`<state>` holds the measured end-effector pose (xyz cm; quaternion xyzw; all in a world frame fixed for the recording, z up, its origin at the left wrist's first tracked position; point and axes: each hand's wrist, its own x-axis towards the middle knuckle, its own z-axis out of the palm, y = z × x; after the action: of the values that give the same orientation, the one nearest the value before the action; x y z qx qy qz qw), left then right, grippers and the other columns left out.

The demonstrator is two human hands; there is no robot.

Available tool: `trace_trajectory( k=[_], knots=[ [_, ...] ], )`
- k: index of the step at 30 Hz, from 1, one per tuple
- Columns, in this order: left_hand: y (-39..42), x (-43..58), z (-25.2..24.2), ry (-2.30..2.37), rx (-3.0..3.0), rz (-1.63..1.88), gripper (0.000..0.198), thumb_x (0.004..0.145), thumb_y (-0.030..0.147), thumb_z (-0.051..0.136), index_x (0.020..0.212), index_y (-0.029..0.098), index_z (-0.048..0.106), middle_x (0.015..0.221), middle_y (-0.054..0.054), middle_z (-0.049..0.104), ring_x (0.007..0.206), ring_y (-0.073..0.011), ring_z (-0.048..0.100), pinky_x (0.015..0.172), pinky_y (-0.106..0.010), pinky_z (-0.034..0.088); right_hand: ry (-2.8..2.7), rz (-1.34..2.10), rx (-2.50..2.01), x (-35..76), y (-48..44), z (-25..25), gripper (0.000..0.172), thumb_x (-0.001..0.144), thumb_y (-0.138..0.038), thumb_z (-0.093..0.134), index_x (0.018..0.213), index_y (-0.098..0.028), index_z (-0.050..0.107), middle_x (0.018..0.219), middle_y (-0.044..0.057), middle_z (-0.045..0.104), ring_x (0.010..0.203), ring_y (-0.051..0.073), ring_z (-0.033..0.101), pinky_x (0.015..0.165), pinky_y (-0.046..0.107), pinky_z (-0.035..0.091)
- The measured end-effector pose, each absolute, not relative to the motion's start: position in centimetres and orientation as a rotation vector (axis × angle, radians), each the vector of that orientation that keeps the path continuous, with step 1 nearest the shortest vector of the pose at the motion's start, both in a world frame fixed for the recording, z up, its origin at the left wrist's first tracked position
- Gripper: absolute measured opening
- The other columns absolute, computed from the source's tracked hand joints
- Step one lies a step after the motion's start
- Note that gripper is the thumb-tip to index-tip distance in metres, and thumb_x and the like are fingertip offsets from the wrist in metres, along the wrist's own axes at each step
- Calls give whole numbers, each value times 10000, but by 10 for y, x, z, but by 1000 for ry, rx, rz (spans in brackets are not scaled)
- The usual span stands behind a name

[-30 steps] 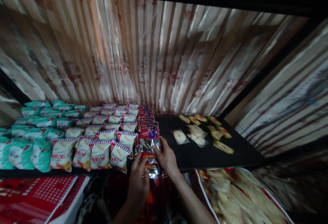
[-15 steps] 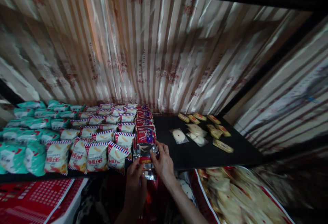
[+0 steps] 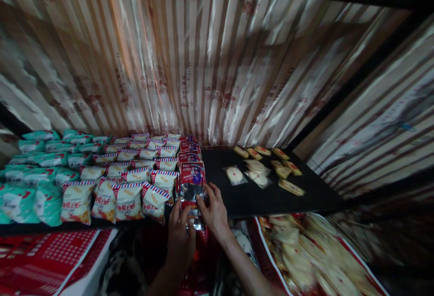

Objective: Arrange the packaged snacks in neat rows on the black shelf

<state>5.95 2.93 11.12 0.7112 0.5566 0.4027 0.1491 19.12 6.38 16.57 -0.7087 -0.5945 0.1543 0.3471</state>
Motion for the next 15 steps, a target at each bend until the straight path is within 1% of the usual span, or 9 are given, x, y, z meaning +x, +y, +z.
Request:
trace_trajectory(
  k=[2,4,7,9,12,15],
  knots=[
    [27,58,114,1584,2065,1212,366,858,222,407,1193,157,537,1386,-139,397,1279,-258,378,1008,-462,389,-1498,368,-1810,192,61,165,447,827,-386,471,1229,-196,518,1305,115,433,1183,247,473,954,377,436],
    [24,55,121,1552,2093,1253,350,860,208,414,1184,156,535,1376,-142,405,1273,-252,386,1003,-452,397,-1416,337,-1764,193,56,165,425,835,-389,457,1208,-196,522,1289,116,447,1173,241,472,950,389,434],
    [14,49,135,1499,2076,1343,297,860,173,395,1097,158,574,1308,-138,463,1215,-226,444,977,-417,425,-1269,320,-1683,197,43,160,403,843,-390,439,1175,-173,514,1198,127,501,1061,222,523,912,397,447],
    [4,44,140,1480,2021,1370,268,859,158,379,1008,171,601,1226,-117,521,1145,-201,493,951,-385,443,-1171,335,-1659,199,28,152,402,844,-399,434,1159,-158,501,1130,126,529,979,208,546,881,392,456],
    [-14,35,136,1495,1932,1301,238,853,164,382,887,189,616,1089,-83,585,1051,-181,537,928,-361,451,-1054,410,-1690,197,-1,129,398,847,-411,421,1141,-152,489,1084,118,563,961,203,559,872,377,454],
    [-26,25,117,1540,1861,1048,228,830,144,396,824,182,621,1010,-78,611,996,-174,557,914,-336,450,-1134,576,-1790,190,-28,102,352,862,-382,389,1102,-162,523,1067,107,606,987,201,573,897,352,442]
  ],
)
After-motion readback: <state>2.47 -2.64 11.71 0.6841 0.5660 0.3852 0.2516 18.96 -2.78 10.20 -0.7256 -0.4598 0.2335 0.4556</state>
